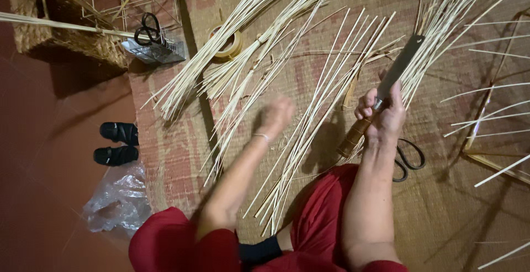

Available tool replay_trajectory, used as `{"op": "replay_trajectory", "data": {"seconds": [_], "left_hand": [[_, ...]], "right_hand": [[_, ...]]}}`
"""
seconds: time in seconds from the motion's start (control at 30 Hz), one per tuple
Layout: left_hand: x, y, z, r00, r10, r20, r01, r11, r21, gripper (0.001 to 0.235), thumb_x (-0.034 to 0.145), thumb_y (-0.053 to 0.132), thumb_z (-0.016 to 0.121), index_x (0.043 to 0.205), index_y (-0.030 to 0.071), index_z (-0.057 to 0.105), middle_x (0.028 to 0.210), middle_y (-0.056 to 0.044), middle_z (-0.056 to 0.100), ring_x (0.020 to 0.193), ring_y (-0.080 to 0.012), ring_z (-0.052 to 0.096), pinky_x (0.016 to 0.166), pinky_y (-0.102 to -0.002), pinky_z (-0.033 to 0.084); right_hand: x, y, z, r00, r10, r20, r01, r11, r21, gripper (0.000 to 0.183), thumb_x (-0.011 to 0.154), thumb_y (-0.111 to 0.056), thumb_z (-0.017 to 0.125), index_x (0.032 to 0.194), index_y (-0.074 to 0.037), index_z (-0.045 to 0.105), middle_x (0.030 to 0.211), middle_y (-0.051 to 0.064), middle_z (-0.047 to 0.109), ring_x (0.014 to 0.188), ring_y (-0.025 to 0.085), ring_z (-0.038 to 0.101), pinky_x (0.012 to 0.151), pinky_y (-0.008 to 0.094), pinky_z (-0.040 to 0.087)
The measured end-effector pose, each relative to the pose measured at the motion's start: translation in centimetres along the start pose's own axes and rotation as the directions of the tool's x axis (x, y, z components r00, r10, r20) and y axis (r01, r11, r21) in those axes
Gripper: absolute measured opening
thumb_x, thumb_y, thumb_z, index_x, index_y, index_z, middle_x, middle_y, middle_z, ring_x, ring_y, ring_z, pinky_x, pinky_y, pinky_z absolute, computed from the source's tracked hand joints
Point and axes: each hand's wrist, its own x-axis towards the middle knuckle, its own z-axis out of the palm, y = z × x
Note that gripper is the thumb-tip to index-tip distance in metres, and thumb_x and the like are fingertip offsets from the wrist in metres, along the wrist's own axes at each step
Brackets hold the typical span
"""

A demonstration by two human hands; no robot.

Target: The person sits on a mat and uses a large knife to shave thin strips of bamboo. They hold the bamboo strip in one hand and the knife in the other, repeatedly scraping the blade along the strip to remove the outer layer and thin it down. The person works through a pile of bamboo strips, placing the finished pieces aside.

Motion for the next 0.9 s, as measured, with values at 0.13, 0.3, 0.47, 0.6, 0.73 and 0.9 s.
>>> {"op": "replay_trajectory", "data": {"seconds": [0.13,0.3,0.47,0.6,0.73,0.9], "left_hand": [[0.9,3.4,4.6,1.0,-0.018,0.01,0.02,0.993,-0.118,0.029,0.086,0.03,0.068,0.085,0.002,0.074,0.093,-0.021,0.069,0.085,-0.0336,0.065,0.075,-0.048,0.054],[2.8,4.2,7.2,0.935,-0.236,0.265,0.282,0.948,-0.15,0.021,0.092,0.015,0.059,0.088,0.002,0.074,0.087,-0.024,0.072,0.082,-0.035,0.073,0.074,-0.047,0.059],[1.3,4.2,8.7,0.982,-0.169,0.078,0.186,0.906,-0.381,0.02,0.089,0.016,0.06,0.083,0.003,0.075,0.078,-0.016,0.073,0.075,-0.0272,0.072,0.074,-0.043,0.058],[-0.1,5.3,7.2,0.996,-0.07,0.063,0.094,0.777,-0.622,0.035,0.076,0.021,0.072,0.106,0.007,0.061,0.072,-0.007,0.072,0.07,-0.0199,0.07,0.068,-0.039,0.057],[-0.2,6.8,1.6,0.931,-0.22,0.293,0.329,0.852,-0.407,0.018,0.096,0.03,0.064,0.106,0.015,0.069,0.102,-0.008,0.07,0.082,-0.0206,0.067,0.074,-0.039,0.056],[4.6,4.4,-0.9,0.994,-0.015,-0.11,0.011,0.999,-0.038,0.012,0.086,0.013,0.066,0.093,0.011,0.075,0.139,-0.008,0.051,0.135,-0.0317,0.04,0.116,-0.059,0.027]], "right_hand": [[0.0,0.0,-0.2,1.0,0.016,0.005,-0.016,1.0,-0.004,0.049,0.113,-0.047,0.039,0.144,-0.009,0.046,0.064,-0.001,0.051,0.048,0.011,0.044,0.046,0.029,0.038],[-0.4,-0.4,-0.5,0.999,-0.006,-0.054,0.003,0.999,-0.042,0.049,0.117,-0.048,0.042,0.141,-0.006,0.05,0.065,-0.003,0.052,0.049,0.01,0.045,0.046,0.028,0.037],[-0.3,-0.7,0.0,0.999,0.008,-0.04,-0.009,0.999,-0.042,0.047,0.113,-0.05,0.041,0.136,-0.01,0.052,0.061,-0.005,0.05,0.048,0.01,0.046,0.044,0.028,0.037],[-0.3,-0.8,-0.1,0.997,-0.004,-0.083,-0.001,0.998,-0.055,0.046,0.114,-0.05,0.04,0.13,-0.009,0.052,0.061,-0.004,0.05,0.048,0.01,0.045,0.044,0.029,0.037],[-0.5,-0.9,-0.1,0.999,0.01,-0.05,-0.011,1.0,-0.005,0.045,0.111,-0.05,0.038,0.131,-0.013,0.054,0.06,-0.004,0.05,0.048,0.011,0.046,0.046,0.03,0.04],[-0.6,-0.6,0.1,0.999,-0.015,-0.043,0.013,0.999,-0.038,0.041,0.114,-0.049,0.039,0.129,-0.013,0.052,0.063,-0.001,0.049,0.049,0.012,0.043,0.046,0.032,0.037]]}}
